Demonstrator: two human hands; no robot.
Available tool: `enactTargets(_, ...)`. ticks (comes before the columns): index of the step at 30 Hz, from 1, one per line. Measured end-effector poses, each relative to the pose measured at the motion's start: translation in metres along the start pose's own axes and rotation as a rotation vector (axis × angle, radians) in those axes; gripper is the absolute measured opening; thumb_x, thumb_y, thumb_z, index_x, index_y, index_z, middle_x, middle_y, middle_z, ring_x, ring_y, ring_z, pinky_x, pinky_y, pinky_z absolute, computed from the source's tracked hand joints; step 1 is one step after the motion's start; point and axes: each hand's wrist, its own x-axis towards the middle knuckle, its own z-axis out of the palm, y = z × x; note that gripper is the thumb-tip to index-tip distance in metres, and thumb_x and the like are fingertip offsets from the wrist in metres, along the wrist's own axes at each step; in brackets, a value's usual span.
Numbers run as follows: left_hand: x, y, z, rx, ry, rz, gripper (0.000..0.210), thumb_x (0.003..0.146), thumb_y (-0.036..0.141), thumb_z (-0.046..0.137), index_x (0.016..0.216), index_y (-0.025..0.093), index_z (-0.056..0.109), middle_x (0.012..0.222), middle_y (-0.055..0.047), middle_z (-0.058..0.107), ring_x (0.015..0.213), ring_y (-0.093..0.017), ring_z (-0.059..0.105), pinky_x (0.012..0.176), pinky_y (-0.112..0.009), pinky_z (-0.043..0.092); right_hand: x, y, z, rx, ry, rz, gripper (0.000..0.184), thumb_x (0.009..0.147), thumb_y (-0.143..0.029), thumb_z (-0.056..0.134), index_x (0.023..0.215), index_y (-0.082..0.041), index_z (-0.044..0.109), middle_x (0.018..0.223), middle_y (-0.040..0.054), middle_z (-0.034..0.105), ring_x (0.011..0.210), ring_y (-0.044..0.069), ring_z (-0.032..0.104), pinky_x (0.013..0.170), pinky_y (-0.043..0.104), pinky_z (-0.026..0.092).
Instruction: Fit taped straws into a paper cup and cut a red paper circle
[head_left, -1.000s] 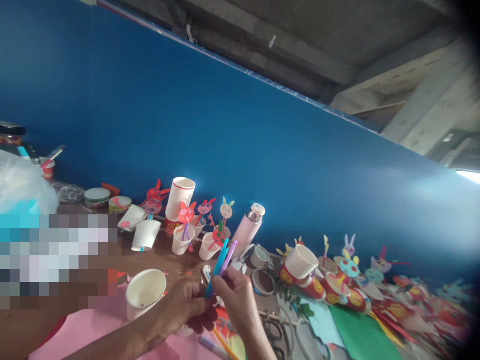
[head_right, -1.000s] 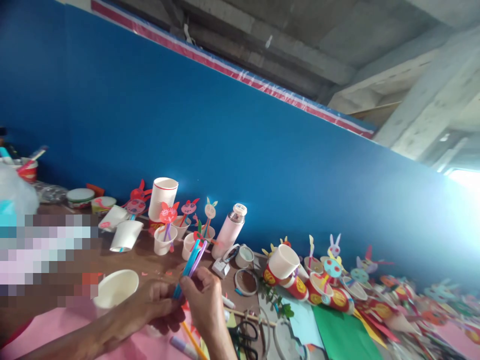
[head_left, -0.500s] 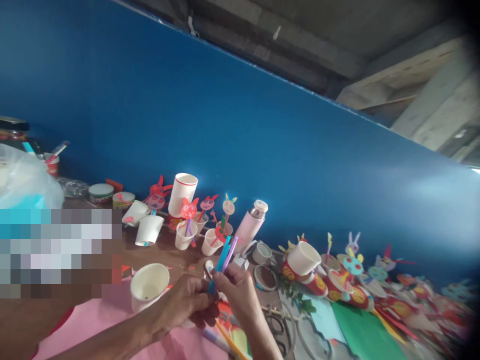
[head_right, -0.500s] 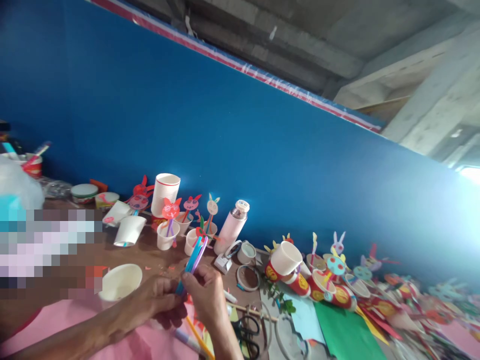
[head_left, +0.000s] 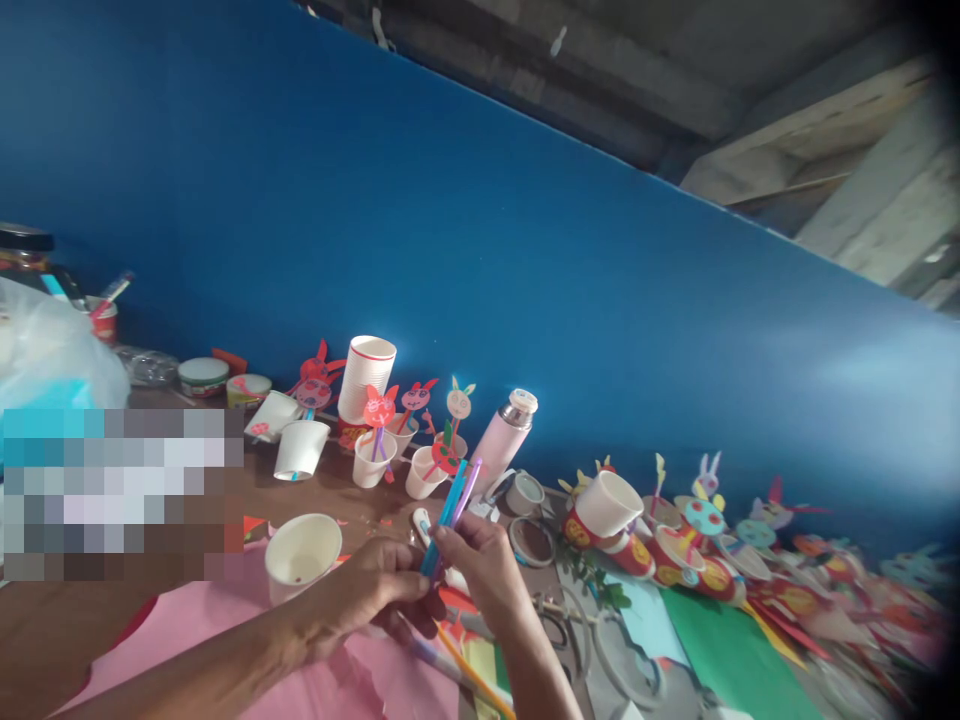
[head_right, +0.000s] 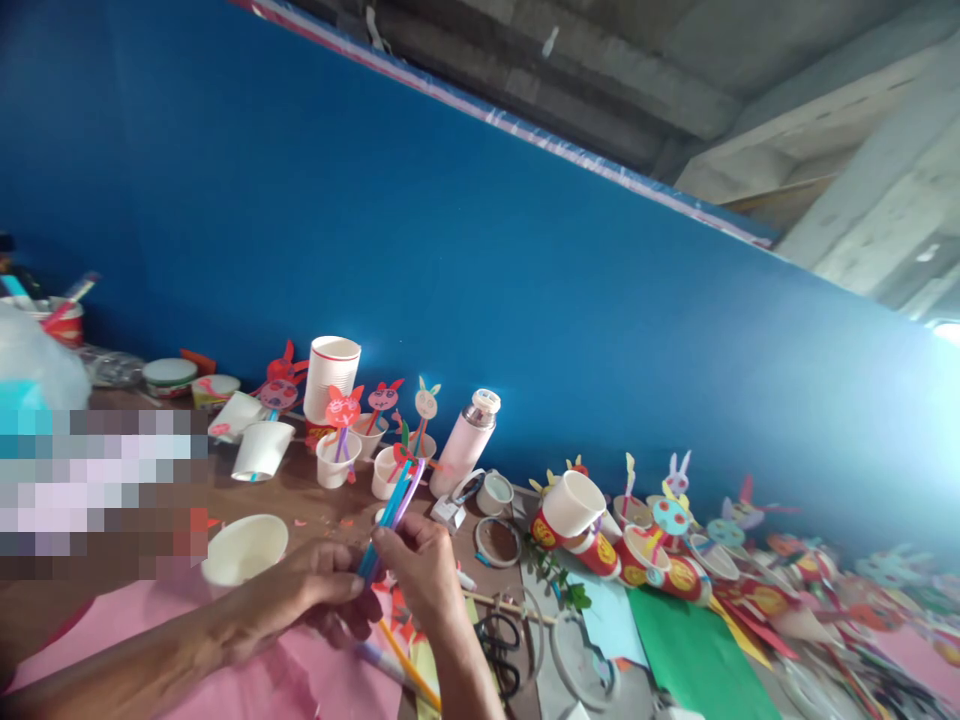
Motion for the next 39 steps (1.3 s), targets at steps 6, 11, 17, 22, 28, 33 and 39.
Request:
enactTargets(6, -0.008, 0.009, 0.003, -0.117, 0.032, -0.072, 0.033, 0.075, 0.037, 0.053, 0.095, 0.01, 0.057, 0.085, -0.013, 0.072, 0.071, -0.022, 0.069, 0.047, -0.024, 0.049, 0.0, 0.001, -0.005, -0.015, 0.021, -0.008, 0.031, 0.077, -0.04, 0.063, 0.066, -0.011, 0.062, 0.054, -0.0014, 0.053, 0.051, 0.009, 0.048, 0.051, 0.021, 0.038)
enactTargets(11, -0.008, 0.009, 0.002, -0.13, 0.054, -0.076, 0.037, 0.073, 0.038, 0.052, 0.097, 0.01, 0.057, 0.082, -0.012, 0.072, 0.07, -0.024, 0.069, 0.05, -0.028, 0.051, -0.001, 0.001, -0.005, -0.01, 0.021, -0.003, 0.032, 0.076, -0.04, 0.064, 0.064, -0.011, 0.061, 0.053, -0.0026, 0.051, 0.05, 0.008, 0.046, 0.05, 0.019, 0.035)
enactTargets(17, -0.004, 0.005, -0.001, 0.023, 0.016, -0.035, 0.035, 0.071, 0.043, 0.064, 0.087, 0.011, 0.061, 0.081, -0.013, 0.073, 0.065, -0.021, 0.069, 0.048, -0.024, 0.047, 0.0, 0.001, 0.0, 0.035, -0.02, -0.005, 0.026, 0.077, -0.035, 0.061, 0.063, -0.013, 0.058, 0.052, -0.0028, 0.052, 0.047, 0.009, 0.047, 0.048, 0.02, 0.037)
enactTargets(22, -0.002, -0.001, -0.002, 0.114, 0.026, 0.058, 0.04, 0.07, 0.048, 0.065, 0.084, 0.011, 0.062, 0.079, -0.012, 0.073, 0.063, -0.02, 0.069, 0.046, -0.022, 0.044, 0.0, 0.001, 0.004, 0.03, -0.023, -0.005, 0.023, 0.078, -0.031, 0.059, 0.063, -0.014, 0.057, 0.051, -0.003, 0.053, 0.047, 0.009, 0.048, 0.048, 0.02, 0.038)
enactTargets(28, -0.007, -0.002, 0.002, 0.146, 0.025, 0.096, 0.027, 0.077, 0.037, 0.059, 0.079, 0.011, 0.063, 0.075, -0.01, 0.074, 0.062, -0.017, 0.068, 0.052, -0.021, 0.043, -0.003, 0.002, 0.005, -0.015, -0.02, -0.004, 0.026, 0.078, -0.035, 0.062, 0.064, -0.013, 0.058, 0.054, -0.0031, 0.051, 0.05, 0.009, 0.047, 0.049, 0.021, 0.037)
enactTargets(33, -0.012, -0.001, 0.006, 0.166, 0.026, 0.114, 0.021, 0.081, 0.03, 0.053, 0.076, 0.012, 0.063, 0.076, -0.009, 0.074, 0.062, -0.016, 0.067, 0.053, -0.022, 0.042, -0.003, 0.001, -0.001, -0.071, -0.055, -0.015, 0.028, 0.078, -0.038, 0.062, 0.07, -0.012, 0.062, 0.056, -0.003, 0.05, 0.054, 0.009, 0.043, 0.052, 0.021, 0.033)
enactTargets(39, -0.007, -0.006, 0.005, 0.219, 0.04, 0.112, 0.018, 0.076, 0.026, 0.053, 0.07, 0.013, 0.063, 0.068, -0.006, 0.072, 0.058, -0.015, 0.066, 0.05, -0.02, 0.041, -0.006, -0.003, -0.009, -0.142, -0.102, -0.037, 0.031, 0.079, -0.043, 0.061, 0.075, -0.012, 0.064, 0.059, -0.0033, 0.047, 0.055, 0.008, 0.036, 0.052, 0.02, 0.03)
